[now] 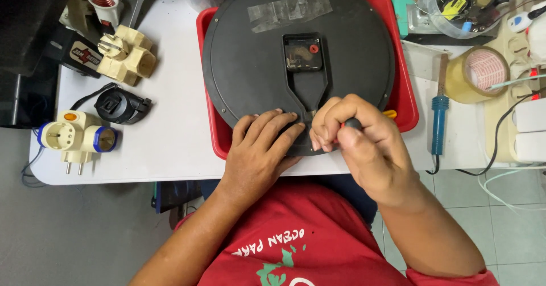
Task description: Unscrewing the back cover of a wall clock using a screwdriver on a repair bench.
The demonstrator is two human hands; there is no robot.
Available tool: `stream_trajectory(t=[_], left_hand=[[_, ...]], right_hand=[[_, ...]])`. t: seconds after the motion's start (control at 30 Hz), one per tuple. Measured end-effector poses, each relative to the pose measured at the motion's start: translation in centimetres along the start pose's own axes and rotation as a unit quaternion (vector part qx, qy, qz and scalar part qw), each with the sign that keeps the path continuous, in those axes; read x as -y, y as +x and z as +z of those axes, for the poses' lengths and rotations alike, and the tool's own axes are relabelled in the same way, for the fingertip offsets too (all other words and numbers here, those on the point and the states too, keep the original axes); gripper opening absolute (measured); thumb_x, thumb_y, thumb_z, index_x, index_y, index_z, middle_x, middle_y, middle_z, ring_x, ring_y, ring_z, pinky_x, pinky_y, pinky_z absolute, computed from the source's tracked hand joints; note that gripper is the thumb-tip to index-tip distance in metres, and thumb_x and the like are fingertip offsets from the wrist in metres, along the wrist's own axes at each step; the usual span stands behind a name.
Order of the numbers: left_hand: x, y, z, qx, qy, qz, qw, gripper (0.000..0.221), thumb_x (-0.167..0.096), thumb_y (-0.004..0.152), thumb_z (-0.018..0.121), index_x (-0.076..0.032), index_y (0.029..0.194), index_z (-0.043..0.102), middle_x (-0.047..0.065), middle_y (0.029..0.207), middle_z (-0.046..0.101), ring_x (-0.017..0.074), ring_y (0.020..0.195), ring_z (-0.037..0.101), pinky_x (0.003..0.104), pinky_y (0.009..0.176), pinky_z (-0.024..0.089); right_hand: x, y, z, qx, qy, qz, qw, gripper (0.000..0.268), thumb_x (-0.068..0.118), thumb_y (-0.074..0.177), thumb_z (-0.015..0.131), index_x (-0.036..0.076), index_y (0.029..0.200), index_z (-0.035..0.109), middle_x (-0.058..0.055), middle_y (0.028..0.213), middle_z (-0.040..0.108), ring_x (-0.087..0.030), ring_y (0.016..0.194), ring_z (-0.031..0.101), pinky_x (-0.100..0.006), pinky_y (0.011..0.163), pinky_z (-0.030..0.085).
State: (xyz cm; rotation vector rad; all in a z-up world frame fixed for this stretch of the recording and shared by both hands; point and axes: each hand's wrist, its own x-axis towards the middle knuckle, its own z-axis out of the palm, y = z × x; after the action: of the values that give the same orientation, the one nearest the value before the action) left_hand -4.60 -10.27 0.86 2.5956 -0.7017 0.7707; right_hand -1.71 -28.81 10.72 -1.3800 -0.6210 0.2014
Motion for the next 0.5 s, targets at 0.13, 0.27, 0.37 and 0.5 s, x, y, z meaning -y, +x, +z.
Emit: stream_trajectory(t=[0.13,0.27,0.37,0.5], left_hand=[[0.3,0.5,-0.2,-0.001,-0.004,0.016,1.000,0.036,-0.042,0.104,0.059,-0.012,0.124,0.066,0.005,0.130,0.066,0.0247,0.119,0.062,0.042,0.096,0.043],[0.6,0.9,-0.4,0.006,-0.017,0.035,0.999,0.036,-0.041,0.102,0.061,-0.009,0.119,0.065,0.007,0.125,0.065,0.0274,0.116,0.062,0.042,0.094,0.043],[0.7,0.6,-0.1,0.032,-0.032,0.033,0.998,0.039,-0.034,0.094,0.075,-0.007,0.121,0.065,0.011,0.134,0.061,0.0305,0.127,0.058,0.047,0.106,0.041],[0.8,0.5,0.2,0.046,-0.032,0.036,0.998,0.041,-0.029,0.092,0.081,-0.006,0.123,0.066,0.014,0.145,0.059,0.0335,0.139,0.053,0.050,0.117,0.039]], right_hand=[[-0.3,0.0,0.7,-0.029,-0.010,0.006,0.999,0.035,0.033,0.111,0.040,0.007,0.089,0.049,-0.008,0.079,0.048,-0.016,0.072,0.046,-0.029,0.072,0.045],[-0.7,-0.1,0.6,-0.052,-0.014,-0.001,0.999,0.035,0.034,0.112,0.039,0.007,0.092,0.049,-0.009,0.080,0.047,-0.016,0.071,0.045,-0.029,0.071,0.045],[-1.0,0.0,0.5,-0.057,-0.011,-0.009,0.998,0.034,0.033,0.113,0.039,0.007,0.092,0.048,-0.008,0.079,0.046,-0.016,0.070,0.045,-0.029,0.069,0.045],[-1.2,0.1,0.4,-0.059,-0.006,-0.011,0.998,0.035,0.034,0.112,0.040,0.008,0.091,0.047,-0.008,0.076,0.046,-0.016,0.069,0.045,-0.029,0.068,0.045]])
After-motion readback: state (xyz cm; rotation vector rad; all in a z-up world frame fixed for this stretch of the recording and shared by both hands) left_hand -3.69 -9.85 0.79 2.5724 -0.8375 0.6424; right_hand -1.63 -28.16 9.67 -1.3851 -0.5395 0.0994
